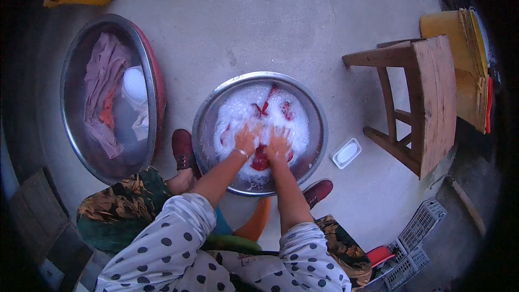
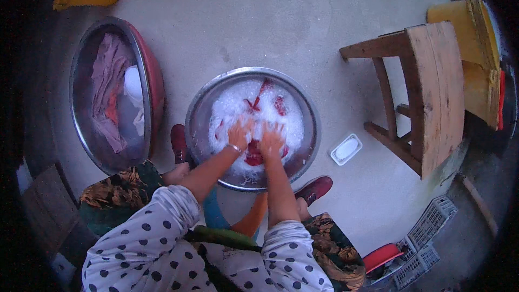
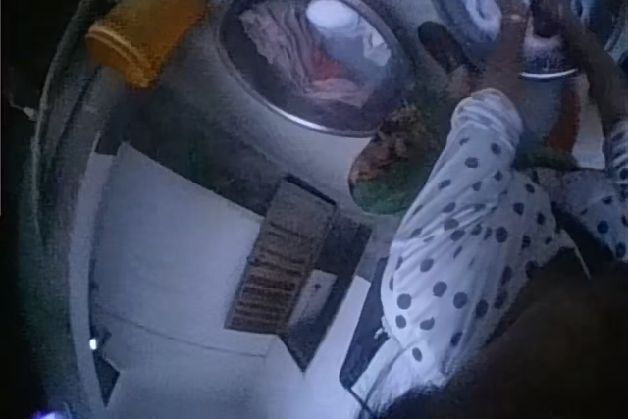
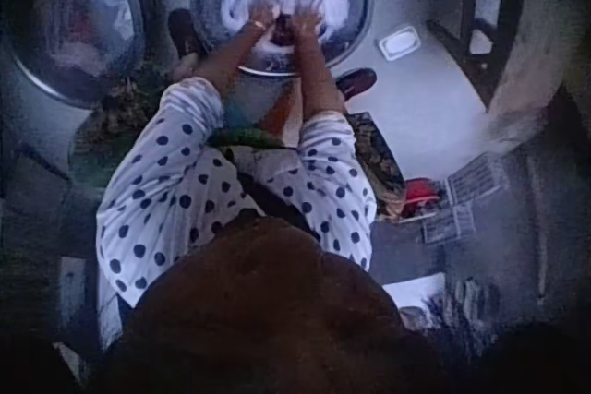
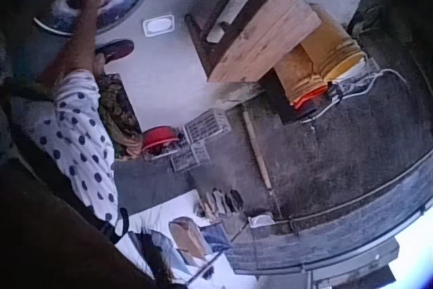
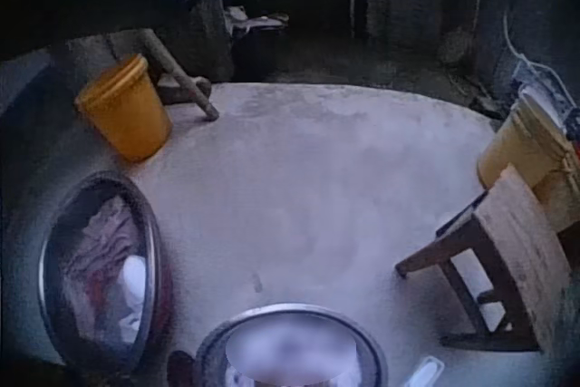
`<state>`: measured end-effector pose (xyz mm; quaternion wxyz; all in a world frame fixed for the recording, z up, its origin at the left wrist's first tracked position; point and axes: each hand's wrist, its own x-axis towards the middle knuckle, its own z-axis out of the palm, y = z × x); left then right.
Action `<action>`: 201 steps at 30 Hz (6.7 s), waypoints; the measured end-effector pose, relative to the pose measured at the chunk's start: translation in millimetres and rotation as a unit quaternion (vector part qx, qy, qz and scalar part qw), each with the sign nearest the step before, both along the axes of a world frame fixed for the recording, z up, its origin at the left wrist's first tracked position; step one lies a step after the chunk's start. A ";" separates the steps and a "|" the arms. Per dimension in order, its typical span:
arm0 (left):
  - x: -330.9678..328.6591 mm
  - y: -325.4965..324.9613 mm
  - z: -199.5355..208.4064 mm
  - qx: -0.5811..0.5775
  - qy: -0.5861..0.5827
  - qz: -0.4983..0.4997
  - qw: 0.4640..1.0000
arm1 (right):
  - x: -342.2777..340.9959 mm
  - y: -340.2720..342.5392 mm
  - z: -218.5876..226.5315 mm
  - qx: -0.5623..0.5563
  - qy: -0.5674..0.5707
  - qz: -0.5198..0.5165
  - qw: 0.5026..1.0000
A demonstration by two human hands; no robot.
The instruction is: The person scrubs a red piece of clothing with a bar of soap in a metal basin filled with water. They rub the fabric vigorously, rinse it, and then transfer it to a second basin containing other clothes.
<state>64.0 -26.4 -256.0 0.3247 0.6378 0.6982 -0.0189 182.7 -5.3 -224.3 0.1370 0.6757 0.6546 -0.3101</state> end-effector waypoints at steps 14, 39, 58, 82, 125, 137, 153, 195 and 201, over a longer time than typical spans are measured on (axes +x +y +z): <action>-25.4 113.2 82.4 -0.037 -0.284 0.287 0.914 | 5.3 38.4 50.2 0.204 0.356 -0.451 0.793; -7.7 138.0 -9.0 -0.096 -0.177 0.178 0.963 | -0.5 81.4 22.4 0.138 0.401 -0.409 0.808; -6.3 -16.7 7.3 -0.037 0.089 -0.058 0.994 | -11.9 -38.9 -31.9 0.051 -0.009 -0.079 0.996; 2.6 -24.9 62.5 0.011 0.005 0.077 0.997 | -26.4 -40.4 21.5 0.279 -0.035 -0.087 0.956; -15.7 60.8 102.5 -0.205 -0.501 0.461 0.704 | -14.7 30.4 52.6 0.312 0.199 -0.302 0.878; -34.4 34.5 80.3 0.171 0.052 0.263 0.948 | -13.1 39.0 53.8 0.108 -0.006 -0.188 0.976; -12.4 54.3 100.4 -0.249 -0.416 0.417 0.769 | -32.5 34.2 59.6 0.179 0.159 -0.332 0.912; -30.3 75.9 101.1 -0.221 -0.414 0.248 0.848 | 14.2 36.3 60.7 0.366 0.214 -0.198 0.884; -30.0 43.3 76.7 0.230 -0.061 0.071 0.969 | 17.7 32.6 35.3 0.224 0.057 -0.223 0.947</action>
